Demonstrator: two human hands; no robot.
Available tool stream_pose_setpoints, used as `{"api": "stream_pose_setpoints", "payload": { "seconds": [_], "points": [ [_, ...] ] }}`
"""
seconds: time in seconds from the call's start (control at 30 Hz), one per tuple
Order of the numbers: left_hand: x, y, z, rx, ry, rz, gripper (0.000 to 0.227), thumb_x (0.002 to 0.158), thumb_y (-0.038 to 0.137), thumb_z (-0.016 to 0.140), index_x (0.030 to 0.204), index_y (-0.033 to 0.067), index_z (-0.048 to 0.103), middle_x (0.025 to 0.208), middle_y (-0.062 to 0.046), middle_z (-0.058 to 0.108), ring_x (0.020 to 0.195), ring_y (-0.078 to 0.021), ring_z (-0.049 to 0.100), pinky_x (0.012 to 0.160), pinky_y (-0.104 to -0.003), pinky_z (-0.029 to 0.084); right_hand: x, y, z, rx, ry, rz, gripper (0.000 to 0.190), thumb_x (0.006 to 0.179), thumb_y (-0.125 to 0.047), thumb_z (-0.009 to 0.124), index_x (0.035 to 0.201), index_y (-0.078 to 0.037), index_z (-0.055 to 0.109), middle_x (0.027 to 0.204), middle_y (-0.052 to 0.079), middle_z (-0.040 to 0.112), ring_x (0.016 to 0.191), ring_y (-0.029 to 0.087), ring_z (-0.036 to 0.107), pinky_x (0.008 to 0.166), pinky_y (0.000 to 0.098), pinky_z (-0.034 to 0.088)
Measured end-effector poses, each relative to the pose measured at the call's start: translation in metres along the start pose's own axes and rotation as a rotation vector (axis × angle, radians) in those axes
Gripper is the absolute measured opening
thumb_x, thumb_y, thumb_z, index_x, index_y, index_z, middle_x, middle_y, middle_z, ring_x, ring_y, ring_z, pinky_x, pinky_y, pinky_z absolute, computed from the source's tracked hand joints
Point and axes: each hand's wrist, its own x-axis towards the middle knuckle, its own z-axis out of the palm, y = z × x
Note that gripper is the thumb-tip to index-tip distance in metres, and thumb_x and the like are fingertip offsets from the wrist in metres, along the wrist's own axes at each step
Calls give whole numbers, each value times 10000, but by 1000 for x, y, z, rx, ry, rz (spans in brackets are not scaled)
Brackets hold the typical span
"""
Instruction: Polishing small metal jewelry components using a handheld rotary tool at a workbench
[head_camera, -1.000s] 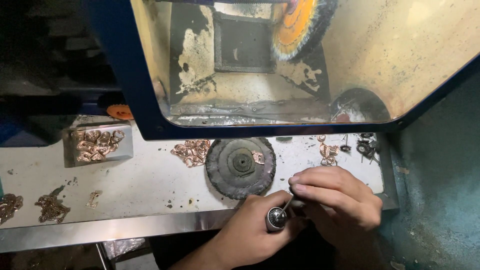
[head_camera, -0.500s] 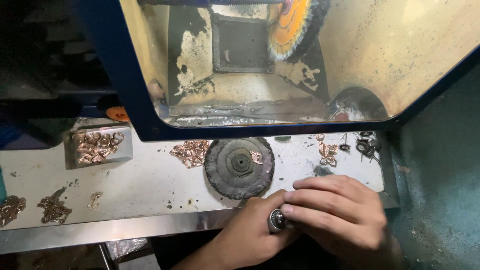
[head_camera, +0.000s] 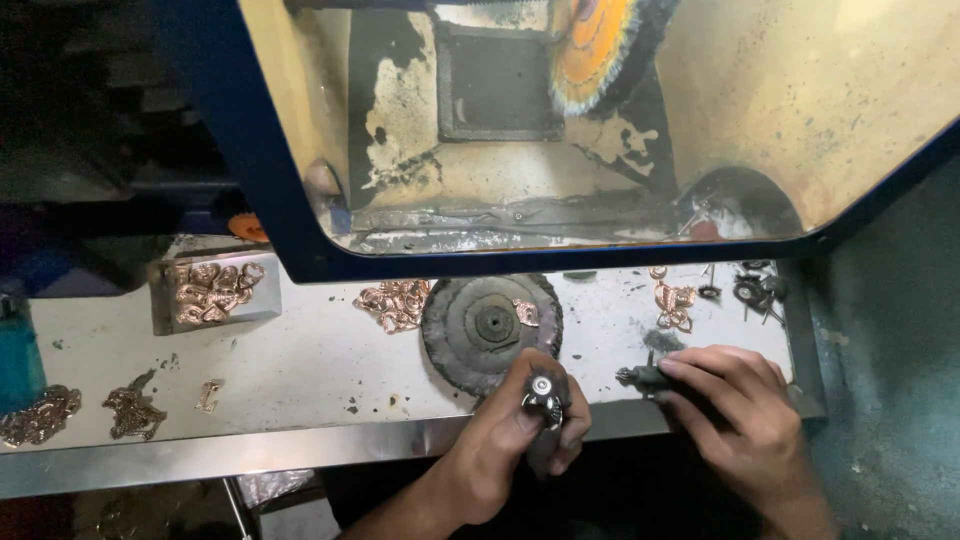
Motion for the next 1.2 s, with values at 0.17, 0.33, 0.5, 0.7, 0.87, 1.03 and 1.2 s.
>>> {"api": "stream_pose_setpoints", "payload": {
  "seconds": [0.17,0.33,0.5,0.7,0.87,1.03,1.2],
  "points": [
    [0,-3,2,25,58,6,407,1030,471,413,1028,67,369,887,-95,462,680,-173,467,650,-289,396,7,-33,-8,184,104,24,294,827,-144,791,1095,-46,720,1089,143,732,945,203,729,915,280,583],
    [-1,-5,2,78,55,2,368,1053,430,423,1074,64,392,926,-76,514,719,-154,502,698,-290,428,22,-58,-18,282,94,-164,271,835,-204,774,1076,-103,701,1047,137,754,874,157,779,844,226,641],
    [-1,-2,6,202,113,-56,451,1030,491,428,1091,50,500,800,-82,553,698,-164,518,696,-296,434,33,-67,-20,188,114,-195,199,888,-235,725,1062,-139,722,1012,80,758,806,132,757,724,223,592],
    [-2,-3,2,584,16,-14,473,1039,528,387,1083,86,549,773,5,576,683,-136,541,660,-304,452,42,-87,-40,76,132,-151,167,846,-235,762,971,-125,755,950,47,775,758,136,756,672,254,560],
    [1,-13,-5,868,-100,-170,552,998,598,361,1228,148,585,945,-60,713,830,-233,716,706,-355,507,21,-73,-32,111,170,-159,251,916,-309,654,976,-78,730,926,66,773,739,182,744,684,278,566],
    [2,-35,-14,1049,-126,-375,609,910,689,347,1322,291,552,938,-45,777,887,-294,769,655,-424,517,7,-79,-12,283,339,-4,349,969,-345,576,894,-34,714,779,99,756,643,202,758,602,286,596],
    [-2,-56,-24,1159,-128,-383,502,912,569,469,1312,271,525,989,-96,763,909,-353,737,696,-468,525,-15,-53,-15,661,1,141,397,874,-336,819,1103,-90,608,930,162,766,839,234,788,771,287,619]
  ]
}}
